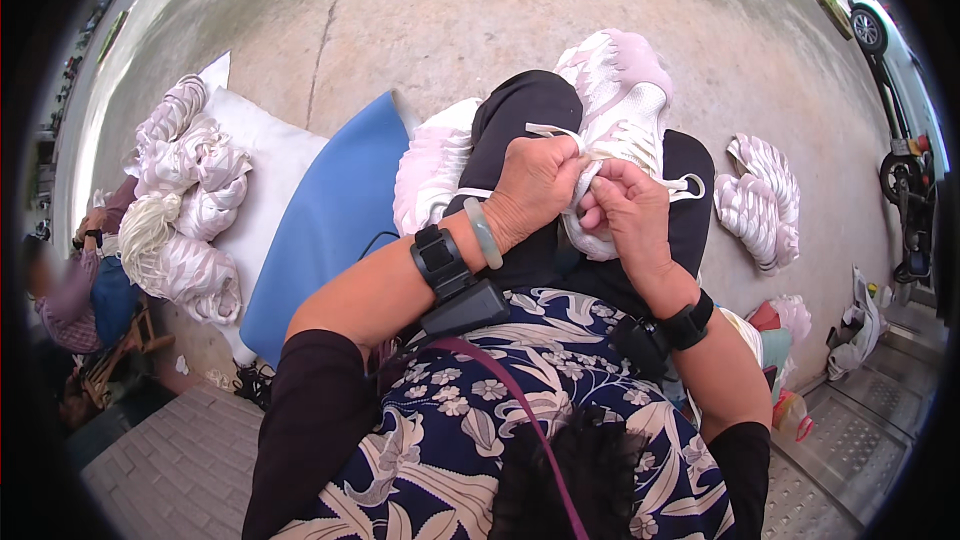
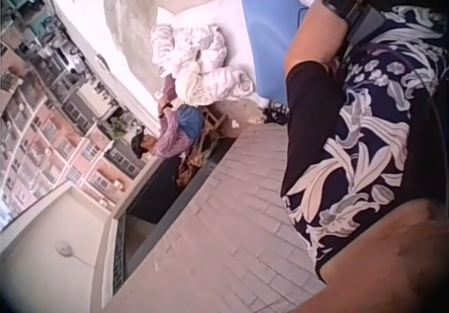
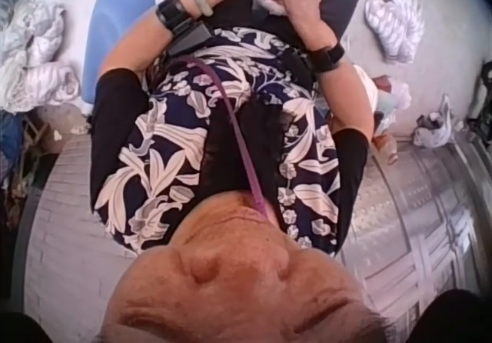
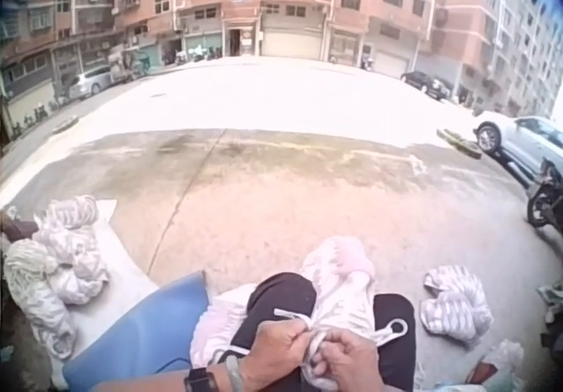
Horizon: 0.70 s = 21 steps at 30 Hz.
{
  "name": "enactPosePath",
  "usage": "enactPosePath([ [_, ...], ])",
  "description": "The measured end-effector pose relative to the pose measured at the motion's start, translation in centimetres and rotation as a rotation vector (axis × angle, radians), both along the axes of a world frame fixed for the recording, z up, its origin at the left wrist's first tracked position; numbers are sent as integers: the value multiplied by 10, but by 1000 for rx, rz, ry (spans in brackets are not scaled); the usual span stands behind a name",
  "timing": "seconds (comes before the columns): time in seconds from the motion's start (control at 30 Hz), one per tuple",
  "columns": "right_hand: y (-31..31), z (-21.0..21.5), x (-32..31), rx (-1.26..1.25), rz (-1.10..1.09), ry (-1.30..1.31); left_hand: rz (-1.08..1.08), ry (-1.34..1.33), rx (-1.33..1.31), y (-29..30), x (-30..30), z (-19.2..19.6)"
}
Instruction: The person is lacing a pink and white shoe in an outdoor manufacturing environment.
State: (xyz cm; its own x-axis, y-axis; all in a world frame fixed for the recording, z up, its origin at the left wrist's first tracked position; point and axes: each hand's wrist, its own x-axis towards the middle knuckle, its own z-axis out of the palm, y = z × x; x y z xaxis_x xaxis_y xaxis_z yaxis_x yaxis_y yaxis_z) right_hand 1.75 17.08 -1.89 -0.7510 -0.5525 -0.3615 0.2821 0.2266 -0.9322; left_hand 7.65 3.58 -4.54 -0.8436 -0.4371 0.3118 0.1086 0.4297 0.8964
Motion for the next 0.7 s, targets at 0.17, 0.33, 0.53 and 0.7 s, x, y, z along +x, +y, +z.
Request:
enactPosePath([
  [0.17, -4, -5, -5, -40, 3, 25, 78, 26, 36, 6, -6, -3],
  [0.33, -7, 3, -16, -57, 30, 106, 143, 47, 75, 14, -19, -1],
  [0.53, -9, 2, -20, -73, 44, 112, 168, -13, 38, 12, -17, 0],
  [0.7, -4, -11, -11, -70, 90, 103, -11, -224, 558, 6, 3, 6],
])
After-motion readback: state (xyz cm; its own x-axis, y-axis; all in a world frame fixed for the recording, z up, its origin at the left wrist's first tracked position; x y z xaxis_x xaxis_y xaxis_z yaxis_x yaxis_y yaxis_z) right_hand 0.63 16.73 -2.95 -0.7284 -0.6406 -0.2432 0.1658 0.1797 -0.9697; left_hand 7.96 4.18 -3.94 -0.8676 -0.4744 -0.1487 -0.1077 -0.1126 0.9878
